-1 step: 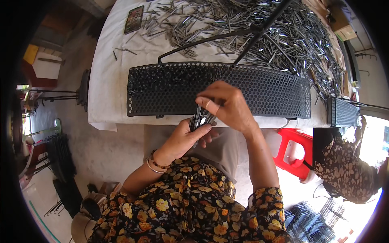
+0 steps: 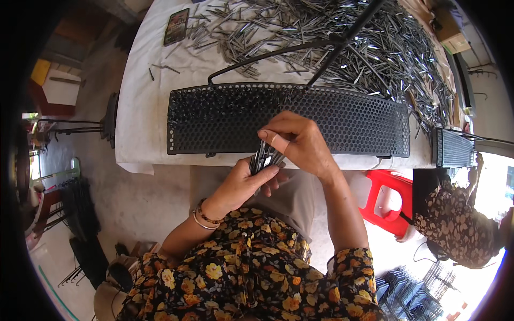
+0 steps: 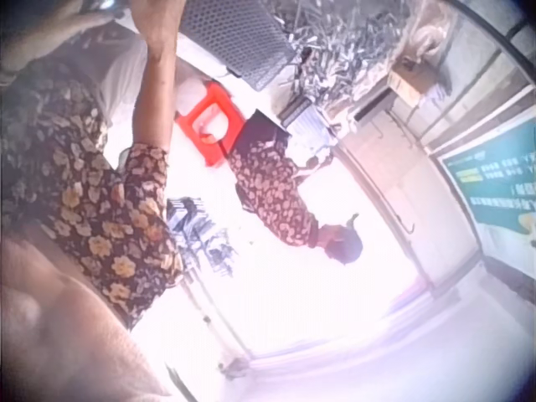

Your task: Inserting small metal pins into a perforated grid/tray as part of a fabrication process.

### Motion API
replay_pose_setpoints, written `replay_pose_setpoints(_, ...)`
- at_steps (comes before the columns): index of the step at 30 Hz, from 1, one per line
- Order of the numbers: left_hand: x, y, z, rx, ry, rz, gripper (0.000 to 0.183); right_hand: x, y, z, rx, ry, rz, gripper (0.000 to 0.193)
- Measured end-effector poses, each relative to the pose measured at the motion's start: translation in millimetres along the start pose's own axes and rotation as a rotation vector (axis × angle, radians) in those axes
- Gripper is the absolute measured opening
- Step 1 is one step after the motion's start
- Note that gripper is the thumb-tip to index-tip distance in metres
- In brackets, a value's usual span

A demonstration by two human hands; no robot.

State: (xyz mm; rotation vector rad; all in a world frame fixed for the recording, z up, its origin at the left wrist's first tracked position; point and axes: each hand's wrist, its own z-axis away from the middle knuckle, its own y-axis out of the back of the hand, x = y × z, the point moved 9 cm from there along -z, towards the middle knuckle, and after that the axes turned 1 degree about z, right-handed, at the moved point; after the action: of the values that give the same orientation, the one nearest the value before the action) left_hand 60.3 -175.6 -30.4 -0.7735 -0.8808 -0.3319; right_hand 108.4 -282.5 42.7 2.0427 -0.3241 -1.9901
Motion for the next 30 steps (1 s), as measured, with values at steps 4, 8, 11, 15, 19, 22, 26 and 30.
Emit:
replay_pose_setpoints(4, -1.2, -5.1, 3.3, -0.052, 0.064, -0.017, 0.021, 5.9, 24.3, 2.5, 0.208, -0.064, -0.063, 0.012)
replay_pose_setpoints(8, -16.7, -3.0, 3.3, -0.071, 0.125, 0.081, 0.022, -8.6, 77.1, 4.9, 0.617, 0.075, 0.293, 0.012)
replay_pose_setpoints(11, -19.0, -6.8, 1.8, -0.078, 0.153, 0.227, 0.024, -9.7, 83.6, 1.7, 0.695, 0.185, 0.358, 0.010)
replay_pose_setpoints(15, -21.0, -1.5, 0.3, -0.036, 0.166, 0.209, 0.025, -6.3, 74.5, 1.4, 0.733, 0.307, 0.458, 0.008)
replay_pose_setpoints(19, -20.0, -0.9, 1.6, -0.022, 0.165, 0.249, 0.027, -7.6, 70.9, 4.9, 0.752, 0.298, 0.508, 0.008)
replay_pose_setpoints(22, -19.1, -1.8, 3.1, 0.004, 0.199, 0.325, 0.029, -6.5, 71.9, 6.6, 0.777, 0.323, 0.543, 0.009)
replay_pose_setpoints(26, -18.9, -2.3, 3.8, -0.012, 0.206, 0.305, 0.030, -8.9, 69.9, 5.7, 0.763, 0.317, 0.563, 0.008)
replay_pose_setpoints(30, -19.2, -1.6, 2.0, -0.003, 0.206, 0.296, 0.030, -4.3, 64.4, 4.4, 0.744, 0.329, 0.604, 0.008)
